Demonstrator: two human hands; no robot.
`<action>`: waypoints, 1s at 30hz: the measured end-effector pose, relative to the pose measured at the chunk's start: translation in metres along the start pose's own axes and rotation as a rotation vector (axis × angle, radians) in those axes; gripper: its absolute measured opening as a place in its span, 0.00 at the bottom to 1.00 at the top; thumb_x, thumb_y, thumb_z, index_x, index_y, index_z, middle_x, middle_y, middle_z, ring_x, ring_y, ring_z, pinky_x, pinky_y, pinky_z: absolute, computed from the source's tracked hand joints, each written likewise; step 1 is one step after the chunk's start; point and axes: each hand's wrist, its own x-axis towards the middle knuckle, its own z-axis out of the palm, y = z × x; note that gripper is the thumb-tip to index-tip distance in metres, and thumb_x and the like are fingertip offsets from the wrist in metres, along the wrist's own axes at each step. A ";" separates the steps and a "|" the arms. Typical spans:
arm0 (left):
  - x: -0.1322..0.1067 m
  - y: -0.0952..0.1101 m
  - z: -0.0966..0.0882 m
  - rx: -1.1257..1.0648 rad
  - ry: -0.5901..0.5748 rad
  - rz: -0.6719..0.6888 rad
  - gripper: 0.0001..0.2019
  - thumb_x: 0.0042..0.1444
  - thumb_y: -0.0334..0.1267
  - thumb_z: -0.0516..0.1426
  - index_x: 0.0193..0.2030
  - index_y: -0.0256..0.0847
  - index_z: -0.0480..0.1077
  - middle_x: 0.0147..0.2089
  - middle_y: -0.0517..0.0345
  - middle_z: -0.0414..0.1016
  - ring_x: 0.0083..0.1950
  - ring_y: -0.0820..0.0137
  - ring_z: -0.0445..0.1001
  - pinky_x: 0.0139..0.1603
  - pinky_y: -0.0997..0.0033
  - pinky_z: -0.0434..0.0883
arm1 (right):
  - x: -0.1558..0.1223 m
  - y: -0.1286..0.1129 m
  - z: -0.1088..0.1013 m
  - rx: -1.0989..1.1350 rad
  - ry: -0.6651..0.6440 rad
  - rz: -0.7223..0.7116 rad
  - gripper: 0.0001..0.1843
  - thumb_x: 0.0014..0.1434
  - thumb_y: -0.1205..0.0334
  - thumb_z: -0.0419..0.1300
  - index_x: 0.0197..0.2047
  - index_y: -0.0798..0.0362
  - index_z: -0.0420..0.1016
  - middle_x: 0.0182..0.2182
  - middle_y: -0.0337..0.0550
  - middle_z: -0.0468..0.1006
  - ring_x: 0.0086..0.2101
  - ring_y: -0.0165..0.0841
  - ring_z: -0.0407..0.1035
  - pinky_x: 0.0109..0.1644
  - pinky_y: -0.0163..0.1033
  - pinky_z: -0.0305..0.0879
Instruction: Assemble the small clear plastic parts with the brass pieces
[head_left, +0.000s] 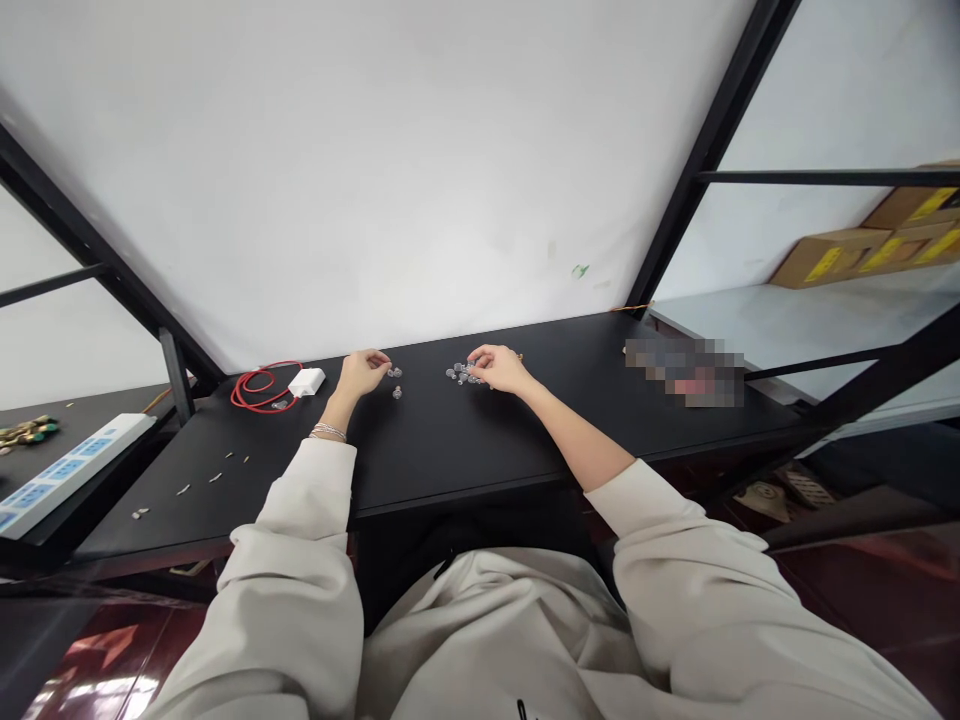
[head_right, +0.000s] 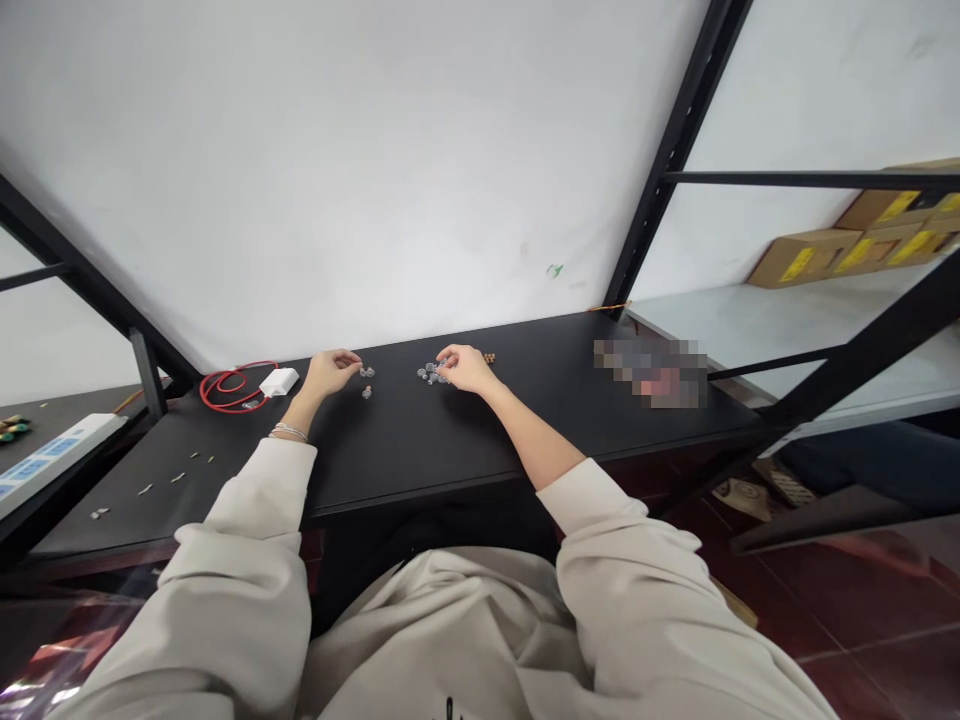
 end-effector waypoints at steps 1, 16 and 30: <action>0.000 -0.002 -0.002 0.014 0.005 0.001 0.07 0.53 0.38 0.63 0.37 0.39 0.80 0.36 0.53 0.83 0.37 0.65 0.78 0.45 0.66 0.73 | -0.001 -0.001 0.000 -0.007 0.004 0.001 0.09 0.56 0.66 0.69 0.42 0.54 0.79 0.28 0.38 0.83 0.21 0.26 0.71 0.36 0.35 0.72; 0.006 -0.044 -0.039 -0.043 0.217 -0.250 0.09 0.52 0.37 0.63 0.39 0.39 0.81 0.37 0.53 0.84 0.40 0.64 0.81 0.46 0.68 0.75 | -0.002 -0.003 -0.001 -0.018 0.001 -0.010 0.06 0.58 0.66 0.67 0.40 0.54 0.80 0.29 0.39 0.83 0.25 0.29 0.75 0.39 0.35 0.72; 0.002 -0.041 -0.038 0.197 0.041 -0.245 0.09 0.53 0.36 0.64 0.41 0.39 0.81 0.43 0.48 0.84 0.46 0.60 0.82 0.54 0.63 0.74 | -0.003 -0.003 0.000 0.003 -0.019 -0.014 0.04 0.60 0.65 0.65 0.40 0.54 0.79 0.27 0.40 0.81 0.25 0.30 0.75 0.34 0.34 0.71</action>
